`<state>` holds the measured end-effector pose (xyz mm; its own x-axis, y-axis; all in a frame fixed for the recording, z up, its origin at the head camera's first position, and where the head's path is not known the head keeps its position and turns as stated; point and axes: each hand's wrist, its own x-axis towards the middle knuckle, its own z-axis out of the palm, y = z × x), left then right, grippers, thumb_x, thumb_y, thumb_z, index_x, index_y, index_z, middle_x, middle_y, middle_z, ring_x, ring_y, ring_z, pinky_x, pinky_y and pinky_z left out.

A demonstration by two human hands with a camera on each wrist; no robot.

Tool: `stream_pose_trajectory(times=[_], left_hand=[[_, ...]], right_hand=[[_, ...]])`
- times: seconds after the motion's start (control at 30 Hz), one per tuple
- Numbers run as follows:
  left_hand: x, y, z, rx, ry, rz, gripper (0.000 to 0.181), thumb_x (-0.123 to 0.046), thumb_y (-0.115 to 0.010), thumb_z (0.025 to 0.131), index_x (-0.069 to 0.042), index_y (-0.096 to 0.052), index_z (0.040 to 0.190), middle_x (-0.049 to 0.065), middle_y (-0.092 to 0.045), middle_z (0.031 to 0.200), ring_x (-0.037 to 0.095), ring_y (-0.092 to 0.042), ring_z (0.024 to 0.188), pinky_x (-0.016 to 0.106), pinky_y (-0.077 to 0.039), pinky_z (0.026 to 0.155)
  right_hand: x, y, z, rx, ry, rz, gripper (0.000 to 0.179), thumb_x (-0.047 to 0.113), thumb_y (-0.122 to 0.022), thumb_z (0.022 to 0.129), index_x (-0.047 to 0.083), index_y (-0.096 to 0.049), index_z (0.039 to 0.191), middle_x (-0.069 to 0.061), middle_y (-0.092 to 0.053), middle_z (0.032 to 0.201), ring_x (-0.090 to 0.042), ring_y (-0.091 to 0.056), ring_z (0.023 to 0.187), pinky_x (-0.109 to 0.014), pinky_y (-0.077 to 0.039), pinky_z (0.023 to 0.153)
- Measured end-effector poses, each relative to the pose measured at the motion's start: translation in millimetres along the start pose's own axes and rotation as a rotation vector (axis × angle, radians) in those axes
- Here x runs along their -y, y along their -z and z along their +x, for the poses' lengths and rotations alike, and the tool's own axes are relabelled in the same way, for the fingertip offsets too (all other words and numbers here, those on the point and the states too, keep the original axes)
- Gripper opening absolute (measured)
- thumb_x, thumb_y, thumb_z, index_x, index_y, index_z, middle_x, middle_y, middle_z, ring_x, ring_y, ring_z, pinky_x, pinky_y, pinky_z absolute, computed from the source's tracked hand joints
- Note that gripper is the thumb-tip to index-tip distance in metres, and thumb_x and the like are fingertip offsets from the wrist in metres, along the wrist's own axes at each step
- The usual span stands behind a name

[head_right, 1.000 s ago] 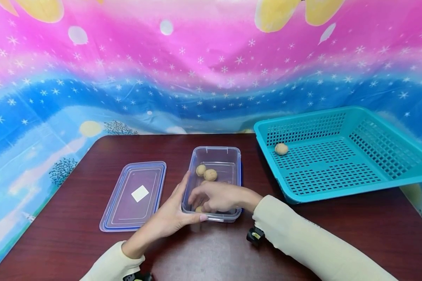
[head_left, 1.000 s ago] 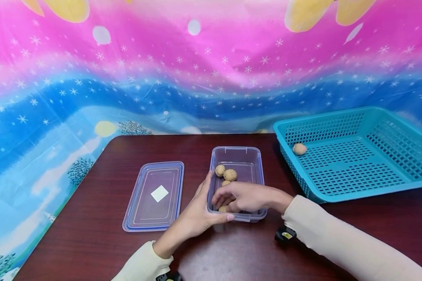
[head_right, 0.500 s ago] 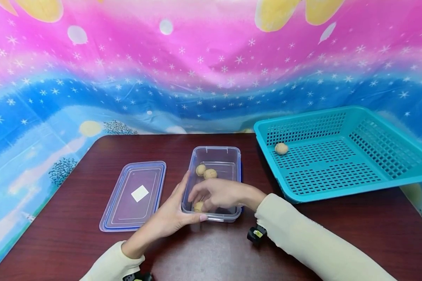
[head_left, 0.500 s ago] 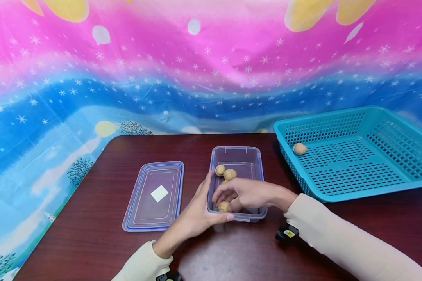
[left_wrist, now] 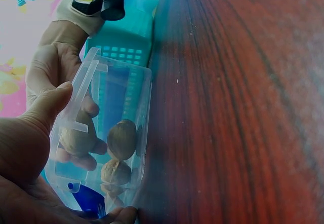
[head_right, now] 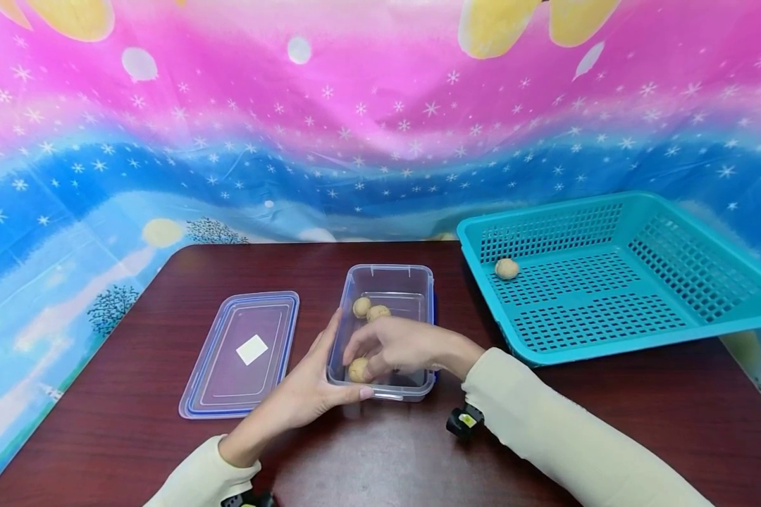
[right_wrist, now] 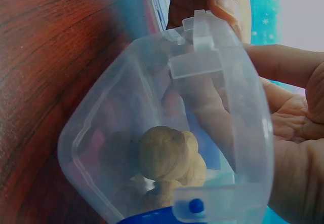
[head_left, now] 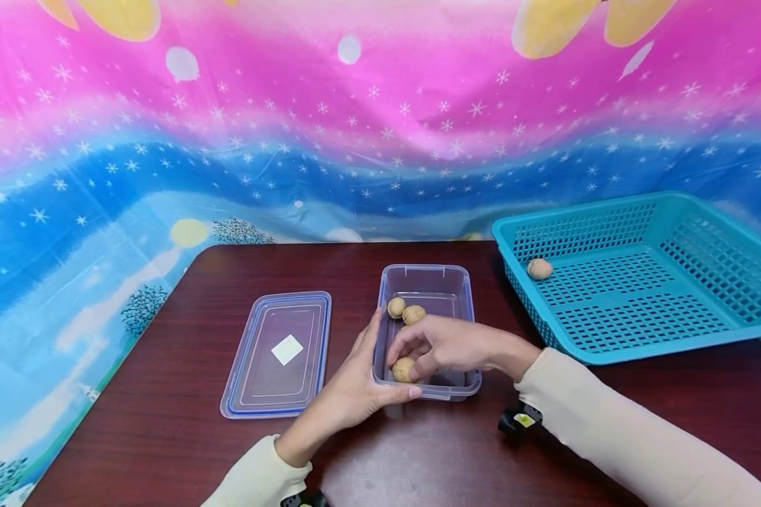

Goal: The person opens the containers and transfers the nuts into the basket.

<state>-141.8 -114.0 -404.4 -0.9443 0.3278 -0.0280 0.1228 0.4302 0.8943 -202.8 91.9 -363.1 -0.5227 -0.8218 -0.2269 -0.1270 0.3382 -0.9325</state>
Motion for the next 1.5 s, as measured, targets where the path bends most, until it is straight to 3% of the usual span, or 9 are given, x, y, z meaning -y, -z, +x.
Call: stream_pose_trajectory(times=[0.23,0.57,0.83,0.93,1.17,1.3,1.5], left_hand=[[0.8,0.3,0.1,0.000,0.002,0.004,0.133,-0.031,-0.094,0.077,-0.016,-0.001,0.170,0.019,-0.019,0.173,0.036,-0.029,0.156,0.056,-0.026,0.125],[0.5,0.5,-1.0,-0.010,0.034,0.006,0.132,-0.033,-0.094,0.077,-0.021,-0.002,0.171,0.015,-0.021,0.173,0.034,-0.032,0.154,0.058,-0.028,0.124],[-0.2,0.6,-1.6,-0.011,0.057,0.033,0.131,-0.037,-0.094,0.078,-0.025,-0.002,0.171,0.014,-0.019,0.174,0.034,-0.027,0.157,0.060,-0.026,0.125],[-0.5,0.5,-1.5,-0.011,0.067,0.037,0.131,-0.037,-0.094,0.078,-0.027,-0.002,0.170,0.012,-0.019,0.175,0.033,-0.026,0.157,0.060,-0.026,0.125],[-1.0,-0.7,-1.5,-0.015,0.060,0.027,0.132,-0.035,-0.095,0.076,-0.026,-0.003,0.171,0.012,-0.019,0.175,0.033,-0.026,0.157,0.058,-0.026,0.126],[-1.3,-1.0,-1.1,-0.019,0.062,0.027,0.132,-0.034,-0.095,0.076,-0.027,-0.003,0.171,0.012,-0.019,0.175,0.033,-0.026,0.157,0.059,-0.026,0.125],[-1.1,-0.8,-1.3,-0.019,0.073,0.028,0.132,-0.035,-0.095,0.077,-0.028,-0.003,0.170,0.012,-0.018,0.175,0.033,-0.025,0.158,0.060,-0.025,0.126]], right_hand=[[7,5,-4.7,-0.046,-0.020,0.048,0.026,-0.006,-0.063,0.094,-0.007,-0.067,0.119,-0.011,-0.070,0.108,-0.016,-0.067,0.097,-0.035,-0.062,0.089],[25,19,-21.4,-0.129,-0.001,-0.037,0.032,-0.008,-0.054,0.094,-0.002,-0.067,0.123,-0.011,-0.068,0.104,-0.023,-0.065,0.091,-0.038,-0.059,0.084],[43,37,-40.7,-0.226,0.010,-0.133,0.030,0.004,-0.069,0.093,0.007,-0.068,0.123,-0.012,-0.069,0.125,-0.025,-0.067,0.115,-0.038,-0.057,0.093],[47,46,-50.5,-0.265,0.009,-0.141,0.028,0.005,-0.072,0.093,0.006,-0.067,0.121,-0.012,-0.070,0.124,-0.027,-0.067,0.119,-0.038,-0.056,0.095],[52,73,-75.5,-0.371,-0.013,-0.068,0.029,0.004,-0.075,0.094,0.000,-0.061,0.119,-0.013,-0.069,0.121,-0.025,-0.070,0.109,-0.035,-0.058,0.095],[47,94,-90.0,-0.422,-0.012,-0.009,0.029,-0.001,-0.070,0.096,-0.003,-0.057,0.122,-0.014,-0.066,0.122,-0.024,-0.072,0.105,-0.035,-0.061,0.092],[32,131,-111.3,-0.479,-0.043,-0.001,0.026,0.001,-0.065,0.101,0.004,-0.057,0.125,-0.008,-0.068,0.122,-0.029,-0.074,0.106,-0.037,-0.062,0.087]])
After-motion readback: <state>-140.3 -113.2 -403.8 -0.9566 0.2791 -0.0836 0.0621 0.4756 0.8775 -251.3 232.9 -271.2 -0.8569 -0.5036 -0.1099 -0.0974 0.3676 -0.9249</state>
